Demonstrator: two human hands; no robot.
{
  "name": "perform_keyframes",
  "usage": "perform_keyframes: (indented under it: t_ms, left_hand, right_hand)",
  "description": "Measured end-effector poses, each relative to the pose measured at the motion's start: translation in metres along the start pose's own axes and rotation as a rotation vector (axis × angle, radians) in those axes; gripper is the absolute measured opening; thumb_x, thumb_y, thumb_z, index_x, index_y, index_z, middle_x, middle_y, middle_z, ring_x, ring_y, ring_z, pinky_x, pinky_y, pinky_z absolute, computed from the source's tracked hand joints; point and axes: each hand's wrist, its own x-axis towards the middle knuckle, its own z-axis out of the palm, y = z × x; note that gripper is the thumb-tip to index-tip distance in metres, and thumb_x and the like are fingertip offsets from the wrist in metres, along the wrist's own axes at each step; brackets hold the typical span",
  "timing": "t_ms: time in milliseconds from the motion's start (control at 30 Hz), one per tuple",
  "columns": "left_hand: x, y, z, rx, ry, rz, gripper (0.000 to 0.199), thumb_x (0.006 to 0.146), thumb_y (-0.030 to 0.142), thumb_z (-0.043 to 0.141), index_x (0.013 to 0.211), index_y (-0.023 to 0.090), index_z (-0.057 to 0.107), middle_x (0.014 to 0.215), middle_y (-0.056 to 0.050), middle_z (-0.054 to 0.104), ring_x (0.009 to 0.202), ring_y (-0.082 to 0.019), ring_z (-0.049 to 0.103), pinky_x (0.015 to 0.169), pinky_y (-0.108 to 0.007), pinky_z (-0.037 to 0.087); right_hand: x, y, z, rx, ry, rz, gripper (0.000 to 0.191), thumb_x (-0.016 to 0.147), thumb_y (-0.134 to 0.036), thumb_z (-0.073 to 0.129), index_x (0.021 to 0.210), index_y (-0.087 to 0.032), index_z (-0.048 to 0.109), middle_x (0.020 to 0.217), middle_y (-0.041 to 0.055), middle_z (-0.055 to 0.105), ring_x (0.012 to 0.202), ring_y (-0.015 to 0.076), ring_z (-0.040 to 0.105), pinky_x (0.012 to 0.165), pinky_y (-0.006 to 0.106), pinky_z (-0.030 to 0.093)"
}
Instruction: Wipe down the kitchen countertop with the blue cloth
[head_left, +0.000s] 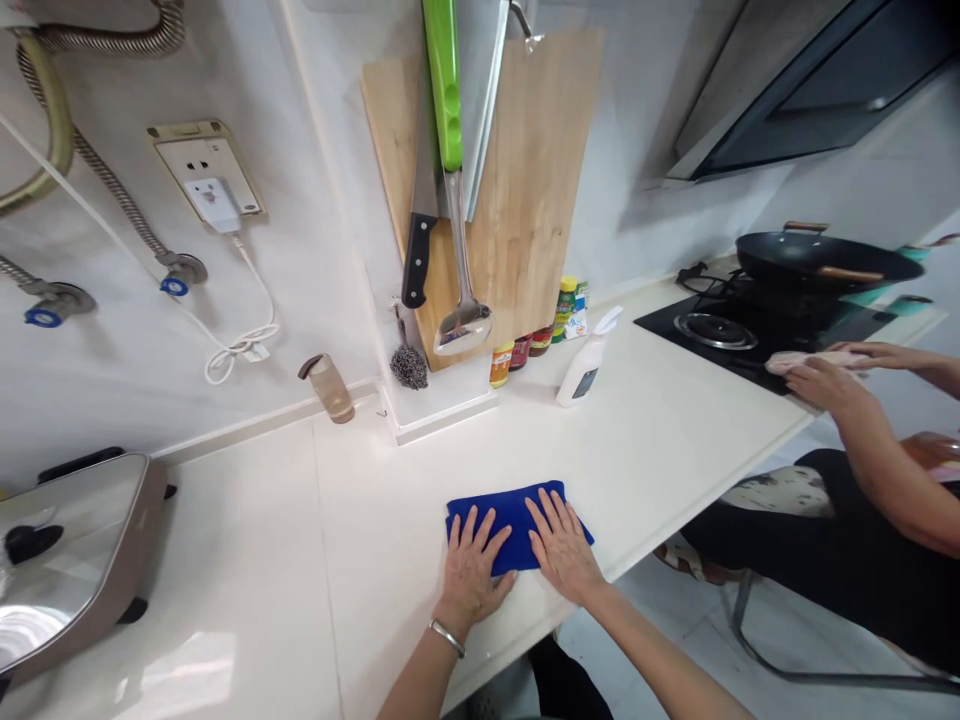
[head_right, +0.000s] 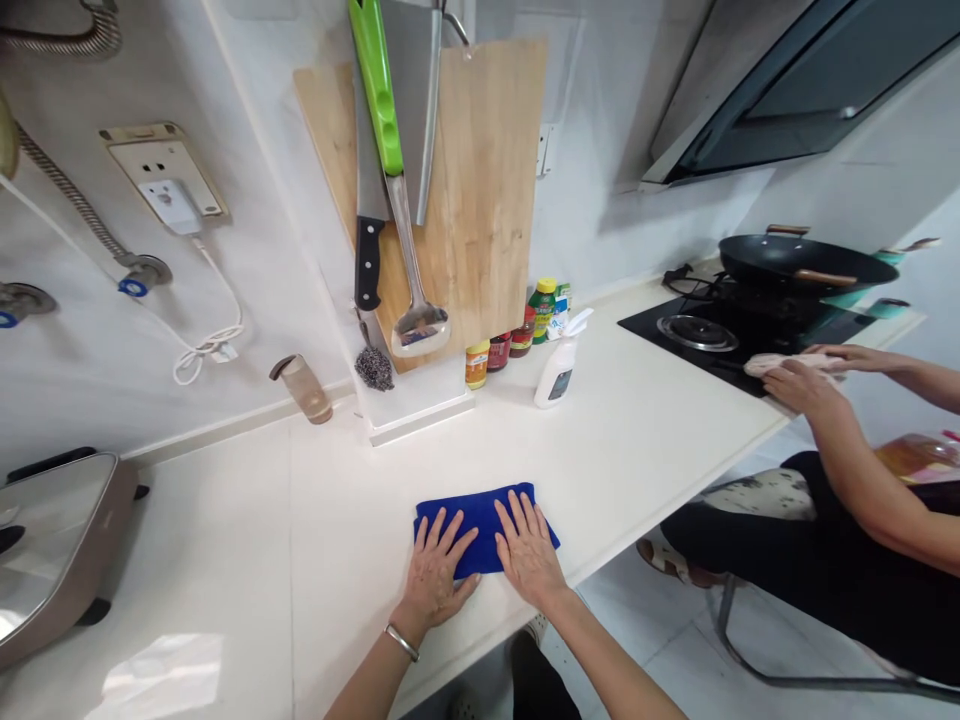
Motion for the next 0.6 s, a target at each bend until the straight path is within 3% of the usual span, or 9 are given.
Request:
perform_keyframes:
  t_ms: [300, 600]
  left_hand:
    - [0.078, -0.017, 0.013, -0.014, 0.031, -0.045, 0.073, 0.087, 0.056, 0.058, 0.154, 0.038, 0.033, 0.166, 0.000, 0.029, 0.153, -0.034, 0.022, 0.122, -0.067, 0.024]
    - [0.150, -0.034, 0.028, 0.018, 0.024, -0.112, 0.085, 0.082, 0.066, 0.060, 0.155, 0.033, 0.033, 0.167, -0.005, 0.028, 0.153, -0.039, 0.022, 0.122, -0.071, 0.021]
  right_hand:
    - [0.063, 0.028, 0.033, -0.035, 0.041, 0.103, 0.057, 0.099, -0.032, 0.033, 0.154, -0.017, 0.032, 0.164, 0.0122, 0.025, 0.153, 0.0308, 0.016, 0.121, 0.054, 0.028]
    - [0.132, 0.056, 0.060, 0.022, 0.076, 0.130, 0.058, 0.097, -0.033, 0.033, 0.153, -0.018, 0.035, 0.164, 0.0121, 0.022, 0.152, 0.0318, 0.017, 0.122, 0.055, 0.024]
